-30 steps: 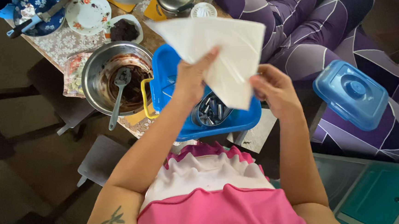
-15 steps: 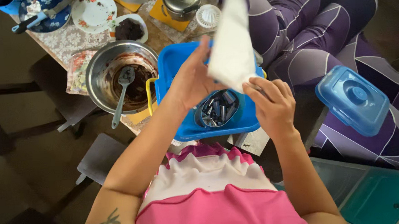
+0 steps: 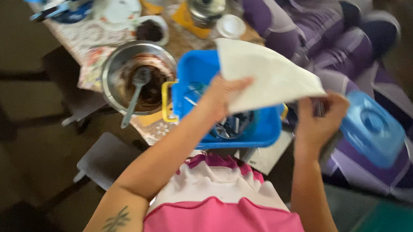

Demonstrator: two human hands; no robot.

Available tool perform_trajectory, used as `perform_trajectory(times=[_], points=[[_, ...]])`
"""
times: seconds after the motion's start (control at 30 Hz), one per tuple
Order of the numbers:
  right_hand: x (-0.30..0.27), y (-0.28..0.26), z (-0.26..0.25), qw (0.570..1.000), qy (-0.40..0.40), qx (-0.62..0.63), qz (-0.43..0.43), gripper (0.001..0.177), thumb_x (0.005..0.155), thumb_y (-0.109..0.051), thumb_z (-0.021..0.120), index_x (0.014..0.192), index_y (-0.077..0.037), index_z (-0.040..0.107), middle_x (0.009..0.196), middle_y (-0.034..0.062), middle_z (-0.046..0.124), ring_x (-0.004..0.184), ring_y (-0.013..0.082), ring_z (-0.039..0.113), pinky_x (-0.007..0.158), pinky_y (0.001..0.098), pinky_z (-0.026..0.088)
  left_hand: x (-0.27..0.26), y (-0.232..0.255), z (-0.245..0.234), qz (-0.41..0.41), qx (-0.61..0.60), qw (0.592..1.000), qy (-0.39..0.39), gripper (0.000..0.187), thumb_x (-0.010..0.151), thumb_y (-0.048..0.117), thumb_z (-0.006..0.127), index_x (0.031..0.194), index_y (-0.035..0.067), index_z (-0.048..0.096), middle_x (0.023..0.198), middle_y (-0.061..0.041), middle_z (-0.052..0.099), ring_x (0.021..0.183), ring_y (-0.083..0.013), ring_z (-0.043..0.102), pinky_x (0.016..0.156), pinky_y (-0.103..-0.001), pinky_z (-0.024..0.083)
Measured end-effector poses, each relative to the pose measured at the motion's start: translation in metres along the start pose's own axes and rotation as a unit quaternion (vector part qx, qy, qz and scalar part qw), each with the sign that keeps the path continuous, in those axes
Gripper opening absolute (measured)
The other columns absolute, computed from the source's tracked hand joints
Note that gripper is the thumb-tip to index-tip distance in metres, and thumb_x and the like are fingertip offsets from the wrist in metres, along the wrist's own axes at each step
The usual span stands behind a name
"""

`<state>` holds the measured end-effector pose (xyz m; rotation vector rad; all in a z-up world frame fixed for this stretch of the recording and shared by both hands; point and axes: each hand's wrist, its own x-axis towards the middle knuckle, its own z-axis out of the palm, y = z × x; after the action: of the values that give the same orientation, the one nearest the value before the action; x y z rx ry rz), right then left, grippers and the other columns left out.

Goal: The person opens a plastic storage container, sorts through metal piping tips inside a small tray, and removes piping bags from the container. The person then unfolds and handles the piping bags by hand.

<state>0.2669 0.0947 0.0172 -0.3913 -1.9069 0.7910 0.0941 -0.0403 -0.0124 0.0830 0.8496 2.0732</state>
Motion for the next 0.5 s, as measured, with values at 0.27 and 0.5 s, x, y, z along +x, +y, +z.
perform_trajectory(times=[0.27,0.5], points=[[-0.004,0.024,-0.005,0.755,-0.106,0.532,0.367,0.021,0.113,-0.020,0.063,0.129,-0.006,0.065,0.091,-0.0026,0.056,0.078,0.0081,0.047,0.071,0.0236,0.040,-0.012,-0.021,0.010,0.111,0.001,0.994,-0.013,0.056,0.085,-0.002,0.079,0.136,0.002,0.057,0.125,-0.011,0.069,0.111,-0.0218,0.068,0.098,-0.039,0.057],[-0.005,0.015,0.004,0.714,-0.082,0.545,0.431,0.039,0.104,-0.037,0.058,0.124,-0.006,0.068,0.100,-0.0007,0.065,0.079,0.0117,0.049,0.076,0.0277,0.042,-0.025,-0.028,0.009,0.177,0.060,0.982,-0.025,0.060,0.090,0.006,0.077,0.145,0.006,0.051,0.133,-0.007,0.065,0.124,-0.0167,0.060,0.108,-0.036,0.049]])
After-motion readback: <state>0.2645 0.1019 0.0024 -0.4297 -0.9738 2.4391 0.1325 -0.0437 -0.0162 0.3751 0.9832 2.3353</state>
